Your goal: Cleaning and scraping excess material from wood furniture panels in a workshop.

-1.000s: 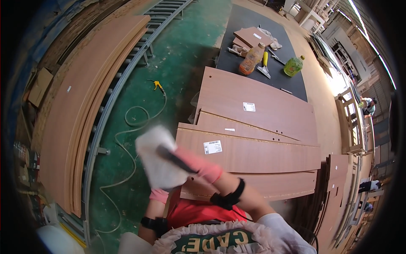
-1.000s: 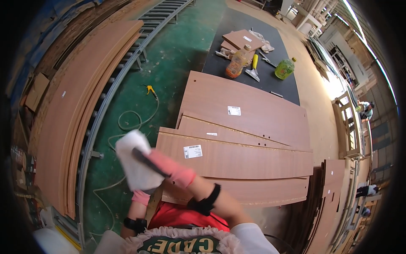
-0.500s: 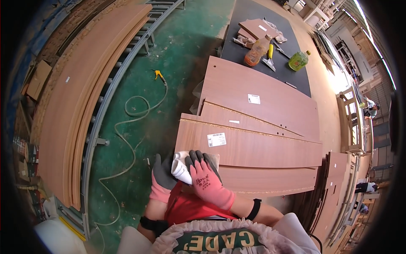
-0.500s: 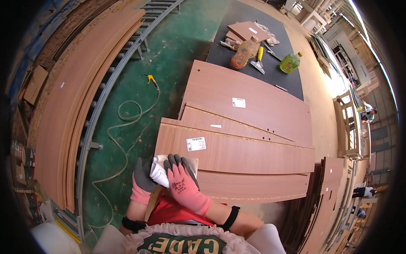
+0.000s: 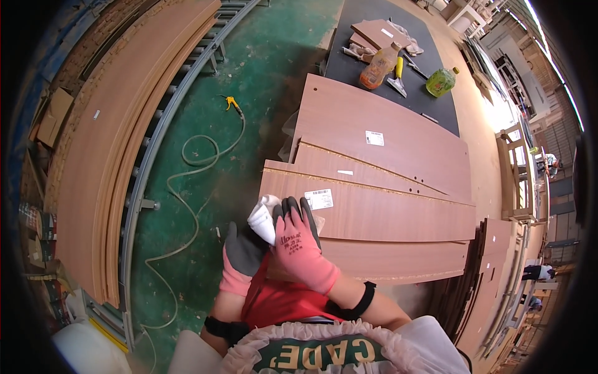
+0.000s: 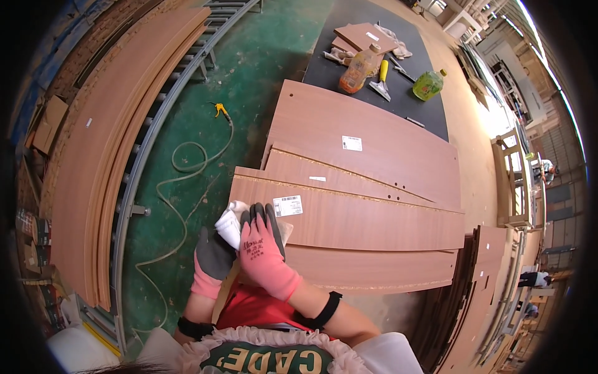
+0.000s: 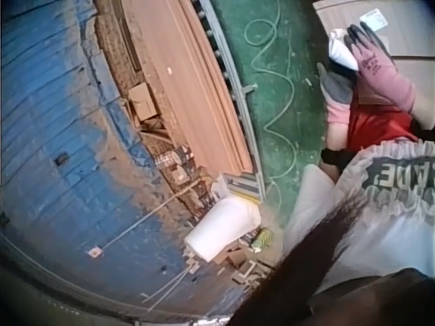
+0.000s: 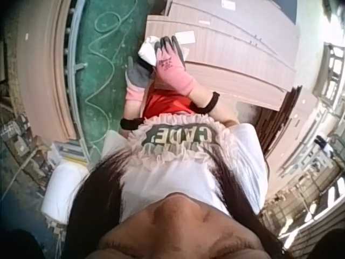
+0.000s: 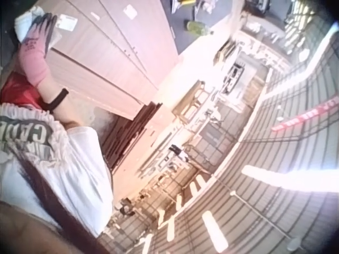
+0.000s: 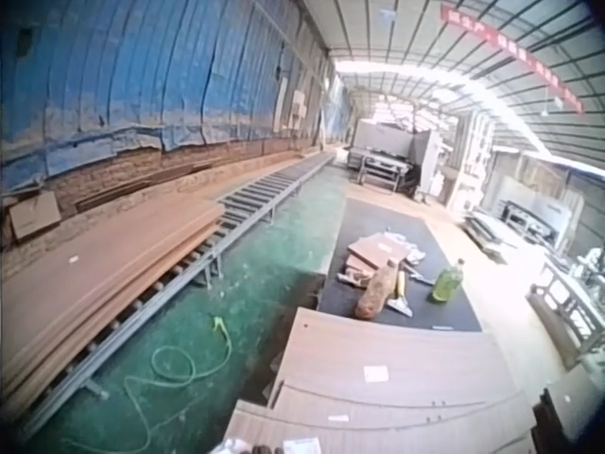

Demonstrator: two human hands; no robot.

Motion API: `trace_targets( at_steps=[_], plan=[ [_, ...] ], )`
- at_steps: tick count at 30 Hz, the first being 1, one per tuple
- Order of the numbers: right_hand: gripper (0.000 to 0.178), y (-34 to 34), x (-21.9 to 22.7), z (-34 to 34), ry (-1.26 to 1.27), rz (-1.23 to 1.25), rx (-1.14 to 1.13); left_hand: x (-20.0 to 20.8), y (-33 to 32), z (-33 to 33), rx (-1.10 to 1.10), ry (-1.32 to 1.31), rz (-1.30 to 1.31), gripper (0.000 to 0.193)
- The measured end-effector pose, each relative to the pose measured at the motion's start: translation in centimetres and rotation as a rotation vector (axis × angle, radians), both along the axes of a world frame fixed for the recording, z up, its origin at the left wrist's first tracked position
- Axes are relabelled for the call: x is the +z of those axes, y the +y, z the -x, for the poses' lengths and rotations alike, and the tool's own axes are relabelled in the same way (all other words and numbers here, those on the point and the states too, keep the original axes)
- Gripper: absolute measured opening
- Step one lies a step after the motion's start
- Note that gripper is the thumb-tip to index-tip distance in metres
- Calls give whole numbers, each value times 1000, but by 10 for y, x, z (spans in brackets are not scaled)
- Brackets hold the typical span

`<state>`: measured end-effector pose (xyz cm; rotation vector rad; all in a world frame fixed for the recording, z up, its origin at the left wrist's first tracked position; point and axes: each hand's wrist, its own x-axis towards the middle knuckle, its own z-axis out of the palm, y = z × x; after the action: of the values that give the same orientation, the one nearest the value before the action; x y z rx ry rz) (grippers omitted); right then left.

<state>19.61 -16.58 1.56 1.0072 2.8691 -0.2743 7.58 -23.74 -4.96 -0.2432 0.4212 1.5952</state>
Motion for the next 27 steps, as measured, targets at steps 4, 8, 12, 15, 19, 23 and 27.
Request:
trace_targets(
  at_steps=[4,8,12,15,19,23,27],
  plan=[
    [71,-25,-5,-11,-42,156,17,-9,-8,4,-29,-36,44,61],
    [73,-7,-5,3,77,115,30,-3,-5,-2,47,-38,23,63],
    [66,42,-22,41,361,-53,-50,-11,-6,-1,7,-110,-49,64],
    [55,89,-39,64,375,-40,-174,-1,-1,-7,20,-29,37,62],
    [50,51,-44,48,496,100,103,-9,-8,-2,15,373,-91,56],
    [45,-28,-41,-2,368,1002,370,-60,2,-35,696,80,13,56],
    [47,8,5,-70,268,2028,-423,-47,-11,35,-55,-4,30,54]
  ],
)
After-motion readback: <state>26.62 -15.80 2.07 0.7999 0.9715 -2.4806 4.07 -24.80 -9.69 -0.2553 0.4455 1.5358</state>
